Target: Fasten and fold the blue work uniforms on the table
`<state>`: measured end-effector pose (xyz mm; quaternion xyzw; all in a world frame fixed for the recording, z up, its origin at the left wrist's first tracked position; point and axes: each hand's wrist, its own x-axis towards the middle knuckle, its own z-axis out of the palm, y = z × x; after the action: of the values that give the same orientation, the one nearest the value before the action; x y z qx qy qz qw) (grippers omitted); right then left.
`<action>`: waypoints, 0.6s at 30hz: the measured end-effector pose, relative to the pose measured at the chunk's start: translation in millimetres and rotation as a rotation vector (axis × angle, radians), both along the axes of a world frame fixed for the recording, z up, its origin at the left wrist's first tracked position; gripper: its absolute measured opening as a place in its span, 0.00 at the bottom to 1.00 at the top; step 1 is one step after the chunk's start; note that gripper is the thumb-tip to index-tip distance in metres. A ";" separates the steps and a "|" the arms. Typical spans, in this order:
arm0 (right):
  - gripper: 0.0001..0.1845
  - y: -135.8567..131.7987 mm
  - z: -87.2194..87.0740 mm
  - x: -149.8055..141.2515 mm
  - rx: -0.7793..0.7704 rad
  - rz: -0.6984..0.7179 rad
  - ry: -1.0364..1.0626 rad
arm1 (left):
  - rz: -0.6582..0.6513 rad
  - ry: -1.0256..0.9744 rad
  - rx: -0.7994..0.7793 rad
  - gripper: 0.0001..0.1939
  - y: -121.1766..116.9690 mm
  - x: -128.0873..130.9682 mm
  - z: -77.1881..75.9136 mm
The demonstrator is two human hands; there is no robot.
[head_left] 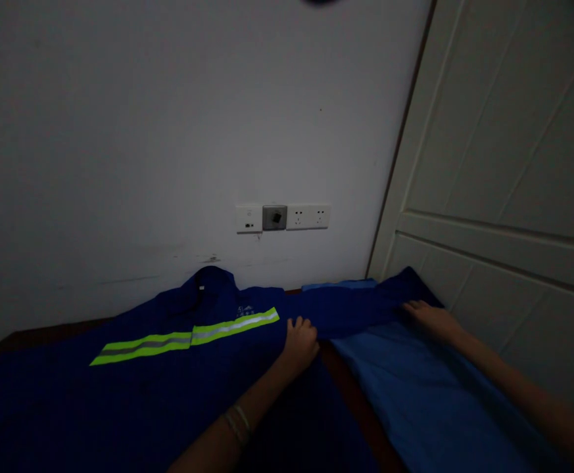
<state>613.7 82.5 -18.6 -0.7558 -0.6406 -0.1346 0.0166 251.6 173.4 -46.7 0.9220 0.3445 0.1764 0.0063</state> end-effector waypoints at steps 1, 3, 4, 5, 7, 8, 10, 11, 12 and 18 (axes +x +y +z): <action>0.20 2.3 -5.6 3.9 -0.035 0.029 -0.066 | -0.011 0.026 -0.002 0.09 -0.3 1.5 -0.6; 0.19 8.0 -16.4 13.2 -0.050 0.034 -0.179 | -0.043 0.011 -0.047 0.10 0.5 0.3 -4.7; 0.19 10.7 -21.4 18.6 -0.041 0.028 -0.218 | -0.068 -0.025 -0.095 0.10 1.9 -2.0 -8.0; 0.18 12.9 -25.9 24.2 -0.033 0.027 -0.248 | -0.098 -0.073 -0.156 0.11 4.1 -5.1 -11.8; 0.18 15.2 -33.8 35.4 -0.012 0.024 -0.280 | -0.158 -0.180 -0.289 0.11 10.0 -12.4 -19.1; 0.18 15.0 -37.3 40.4 -0.003 0.025 -0.287 | -0.191 -0.221 -0.350 0.11 13.4 -16.1 -22.0; 0.19 12.5 -43.3 48.6 0.002 0.027 -0.294 | -0.271 -0.257 -0.441 0.11 20.1 -22.6 -24.7; 0.19 10.5 -45.8 51.8 -0.004 0.026 -0.296 | -0.313 -0.254 -0.472 0.11 23.1 -25.3 -24.2; 0.19 8.4 -47.7 54.4 -0.015 0.025 -0.294 | -0.350 -0.243 -0.493 0.12 25.6 -27.4 -22.5; 0.17 10.6 -32.6 56.8 -0.143 -0.010 -0.122 | -0.451 -0.152 -0.605 0.13 39.3 -27.9 4.4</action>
<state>670.4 93.1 -51.2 -0.7488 -0.6444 -0.1344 -0.0771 223.6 212.7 -42.3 0.9155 0.1679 0.1288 0.3421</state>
